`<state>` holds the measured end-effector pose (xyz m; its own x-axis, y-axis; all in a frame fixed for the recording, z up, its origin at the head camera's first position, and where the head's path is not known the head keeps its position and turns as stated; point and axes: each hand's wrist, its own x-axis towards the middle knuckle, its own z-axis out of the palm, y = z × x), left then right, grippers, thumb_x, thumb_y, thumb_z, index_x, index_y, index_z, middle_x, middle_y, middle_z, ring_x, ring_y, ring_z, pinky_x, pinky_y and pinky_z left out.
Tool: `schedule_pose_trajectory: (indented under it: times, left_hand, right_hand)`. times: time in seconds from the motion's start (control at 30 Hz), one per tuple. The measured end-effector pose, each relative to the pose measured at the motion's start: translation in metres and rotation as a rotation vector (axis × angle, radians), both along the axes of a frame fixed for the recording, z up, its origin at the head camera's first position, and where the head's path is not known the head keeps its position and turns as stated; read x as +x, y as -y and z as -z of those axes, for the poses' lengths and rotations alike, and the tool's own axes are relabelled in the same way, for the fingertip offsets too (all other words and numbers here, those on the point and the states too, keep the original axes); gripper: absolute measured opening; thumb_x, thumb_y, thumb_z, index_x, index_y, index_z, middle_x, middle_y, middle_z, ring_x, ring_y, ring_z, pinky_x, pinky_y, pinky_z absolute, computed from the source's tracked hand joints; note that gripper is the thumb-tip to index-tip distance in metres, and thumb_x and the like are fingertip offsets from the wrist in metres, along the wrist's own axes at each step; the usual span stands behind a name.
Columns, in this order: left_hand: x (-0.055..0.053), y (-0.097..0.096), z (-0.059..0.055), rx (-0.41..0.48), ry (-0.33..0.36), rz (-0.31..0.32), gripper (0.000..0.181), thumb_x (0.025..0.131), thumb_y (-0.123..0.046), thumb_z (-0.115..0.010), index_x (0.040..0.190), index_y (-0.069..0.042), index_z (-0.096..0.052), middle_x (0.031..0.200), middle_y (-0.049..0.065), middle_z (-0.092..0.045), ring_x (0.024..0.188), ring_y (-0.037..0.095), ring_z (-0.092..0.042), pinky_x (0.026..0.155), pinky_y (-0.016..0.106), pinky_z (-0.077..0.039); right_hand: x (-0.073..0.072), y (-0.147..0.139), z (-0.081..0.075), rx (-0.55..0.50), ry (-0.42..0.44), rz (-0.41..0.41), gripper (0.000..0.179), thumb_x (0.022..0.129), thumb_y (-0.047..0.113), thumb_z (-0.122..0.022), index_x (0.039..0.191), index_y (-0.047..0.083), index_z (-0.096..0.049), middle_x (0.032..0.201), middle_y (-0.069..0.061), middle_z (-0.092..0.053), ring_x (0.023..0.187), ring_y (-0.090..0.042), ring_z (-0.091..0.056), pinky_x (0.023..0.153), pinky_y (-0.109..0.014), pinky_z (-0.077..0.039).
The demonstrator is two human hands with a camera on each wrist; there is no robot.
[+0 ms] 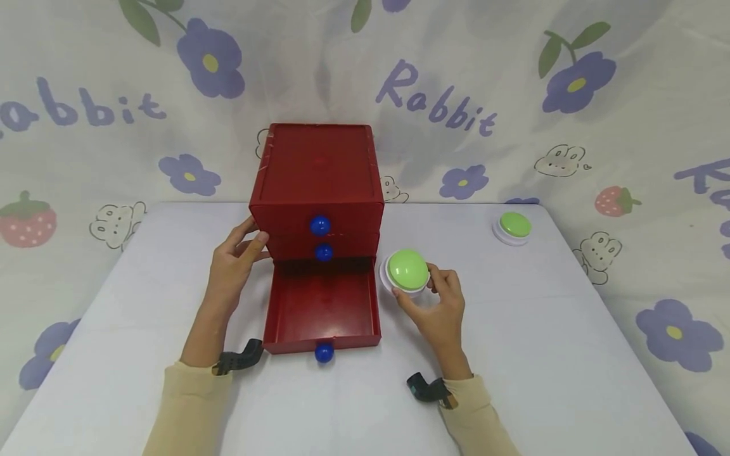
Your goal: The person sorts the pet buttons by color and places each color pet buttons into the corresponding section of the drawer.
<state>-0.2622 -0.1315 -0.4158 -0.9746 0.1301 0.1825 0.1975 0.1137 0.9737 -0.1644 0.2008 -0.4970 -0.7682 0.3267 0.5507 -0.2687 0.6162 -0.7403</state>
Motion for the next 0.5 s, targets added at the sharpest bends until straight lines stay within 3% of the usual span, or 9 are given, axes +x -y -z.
schedule_pose_trajectory:
  times: [0.33,0.5]
  left_hand:
    - [0.000,0.001,-0.001,0.009,-0.006,-0.001,0.051,0.100,-0.021,-0.063,0.149,-0.011,-0.049,0.141,0.009,-0.051,0.109,0.018,-0.059,0.088,0.030,-0.056]
    - [-0.003,0.001,0.004,0.009,-0.005,0.007,0.052,0.100,-0.022,-0.063,0.149,-0.012,-0.048,0.141,0.009,-0.051,0.113,0.024,-0.057,0.091,0.036,-0.056]
  right_hand:
    - [0.003,0.012,-0.006,0.005,-0.008,-0.049,0.064,0.068,0.015,-0.092,0.125,0.001,-0.067,0.093,-0.009,-0.050,0.089,-0.018,-0.046,0.073,-0.039,-0.039]
    - [0.005,0.020,-0.011,0.012,-0.023,-0.096,0.064,0.067,0.014,-0.093,0.124,0.002,-0.068,0.094,-0.009,-0.051,0.089,-0.020,-0.048,0.073,-0.037,-0.041]
